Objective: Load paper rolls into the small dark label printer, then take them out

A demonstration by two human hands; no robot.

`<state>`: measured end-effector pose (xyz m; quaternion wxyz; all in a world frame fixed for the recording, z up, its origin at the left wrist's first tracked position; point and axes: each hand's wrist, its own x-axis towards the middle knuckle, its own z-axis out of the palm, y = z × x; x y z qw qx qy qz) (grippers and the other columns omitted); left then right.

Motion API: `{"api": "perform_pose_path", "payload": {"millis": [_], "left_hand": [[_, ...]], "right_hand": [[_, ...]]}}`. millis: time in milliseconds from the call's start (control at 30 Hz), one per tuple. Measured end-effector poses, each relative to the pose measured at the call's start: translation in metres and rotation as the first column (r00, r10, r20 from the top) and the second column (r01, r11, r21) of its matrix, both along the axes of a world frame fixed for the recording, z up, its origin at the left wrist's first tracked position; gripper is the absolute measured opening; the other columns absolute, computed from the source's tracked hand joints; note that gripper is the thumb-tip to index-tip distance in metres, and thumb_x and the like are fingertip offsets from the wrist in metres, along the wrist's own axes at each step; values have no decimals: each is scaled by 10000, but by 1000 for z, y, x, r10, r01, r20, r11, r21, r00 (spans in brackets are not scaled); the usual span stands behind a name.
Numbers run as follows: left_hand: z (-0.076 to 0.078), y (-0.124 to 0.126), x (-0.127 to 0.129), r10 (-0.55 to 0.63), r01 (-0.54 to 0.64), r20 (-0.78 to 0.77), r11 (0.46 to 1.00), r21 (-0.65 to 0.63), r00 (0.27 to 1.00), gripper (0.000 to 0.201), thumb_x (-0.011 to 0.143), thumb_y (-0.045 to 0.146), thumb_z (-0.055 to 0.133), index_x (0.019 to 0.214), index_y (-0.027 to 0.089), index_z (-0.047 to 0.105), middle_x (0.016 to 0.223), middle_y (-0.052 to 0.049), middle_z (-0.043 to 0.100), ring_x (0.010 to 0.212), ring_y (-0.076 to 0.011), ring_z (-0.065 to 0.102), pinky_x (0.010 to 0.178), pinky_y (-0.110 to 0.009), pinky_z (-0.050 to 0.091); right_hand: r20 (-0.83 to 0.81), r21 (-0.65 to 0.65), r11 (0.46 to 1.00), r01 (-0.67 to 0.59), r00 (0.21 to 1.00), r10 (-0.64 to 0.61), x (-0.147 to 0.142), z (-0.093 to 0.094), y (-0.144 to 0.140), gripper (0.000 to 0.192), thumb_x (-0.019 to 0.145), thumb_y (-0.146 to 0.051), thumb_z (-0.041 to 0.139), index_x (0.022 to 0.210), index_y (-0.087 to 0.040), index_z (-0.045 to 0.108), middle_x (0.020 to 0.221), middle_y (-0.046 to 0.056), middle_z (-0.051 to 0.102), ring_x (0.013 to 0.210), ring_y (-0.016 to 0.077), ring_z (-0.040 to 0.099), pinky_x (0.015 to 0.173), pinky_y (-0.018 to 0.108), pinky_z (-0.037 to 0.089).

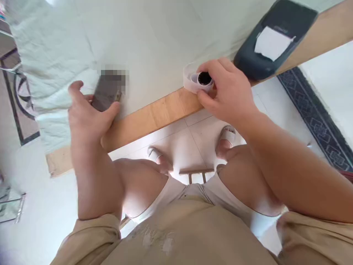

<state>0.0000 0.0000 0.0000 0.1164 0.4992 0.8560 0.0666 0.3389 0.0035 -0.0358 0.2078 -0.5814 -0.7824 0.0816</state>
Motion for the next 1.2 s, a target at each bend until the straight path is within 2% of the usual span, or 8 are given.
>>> {"api": "perform_pose_path", "payload": {"millis": [167,333,567,700,900,1033,1133,1200], "left_hand": [[-2,6,8,16,-16,-23,1000,17,1000,1087,808,65,839,1765,89,323,1529,-203,703,1468,-436,670,1292,-645,482],[-9,7,3,-1,1,-10,998,66,1000,1032,786,99,819,1712,95,366,1485,-193,712,1442,-442,671,1290,-670,476],[-27,8,-11,-20,11,41,981,194,999,933,727,153,819,1563,160,405,1357,-157,725,1363,-456,675,1263,-728,475],[-25,9,-9,1,-8,41,984,176,999,915,739,162,819,1553,134,401,1371,-176,720,1384,-471,662,1276,-736,450],[-18,7,-4,14,-22,54,989,145,998,971,767,160,816,1634,88,384,1435,-197,713,1444,-457,639,1312,-707,429],[-26,7,-9,5,-16,61,984,177,998,1020,730,161,839,1643,79,393,1413,-198,704,1441,-463,627,1311,-719,418],[-38,4,-16,-77,55,55,942,330,996,899,704,152,812,1539,106,482,1481,-225,644,1468,-433,589,1319,-688,425],[-45,-3,-16,-249,203,20,832,516,968,694,716,157,759,1380,155,556,1448,-201,628,1460,-385,584,1323,-644,441]], "right_hand": [[-62,-46,996,-79,995,76,2,-1,0,305,1029,-382,664,1317,-294,613,1181,80,681,1088,250,708,960,473,641],[-65,-62,993,-96,994,92,2,-2,0,317,1060,-470,679,1312,-289,614,1197,85,652,1132,260,678,1010,505,616],[-65,-40,993,-108,992,105,0,-1,0,306,1001,-292,711,1290,-324,615,1212,68,652,1145,261,692,1008,482,625],[-52,-40,996,-83,995,81,0,-1,-1,372,965,-304,764,1302,-335,612,1242,67,663,1133,260,698,974,466,644],[-75,-88,989,-120,991,114,2,-3,1,353,1025,-380,713,1352,-329,590,1300,81,671,1203,278,702,1021,498,654],[-104,-111,989,-98,991,87,0,-2,2,361,993,-335,757,1327,-345,619,1315,78,666,1186,276,707,1044,513,652],[-131,-116,990,-75,990,59,-1,-1,3,326,966,-267,776,1264,-346,670,1211,65,665,1068,240,709,986,478,666],[-163,-106,992,-65,986,47,0,0,4,284,960,-256,781,1220,-332,695,1151,57,651,959,202,689,918,448,673]]}}
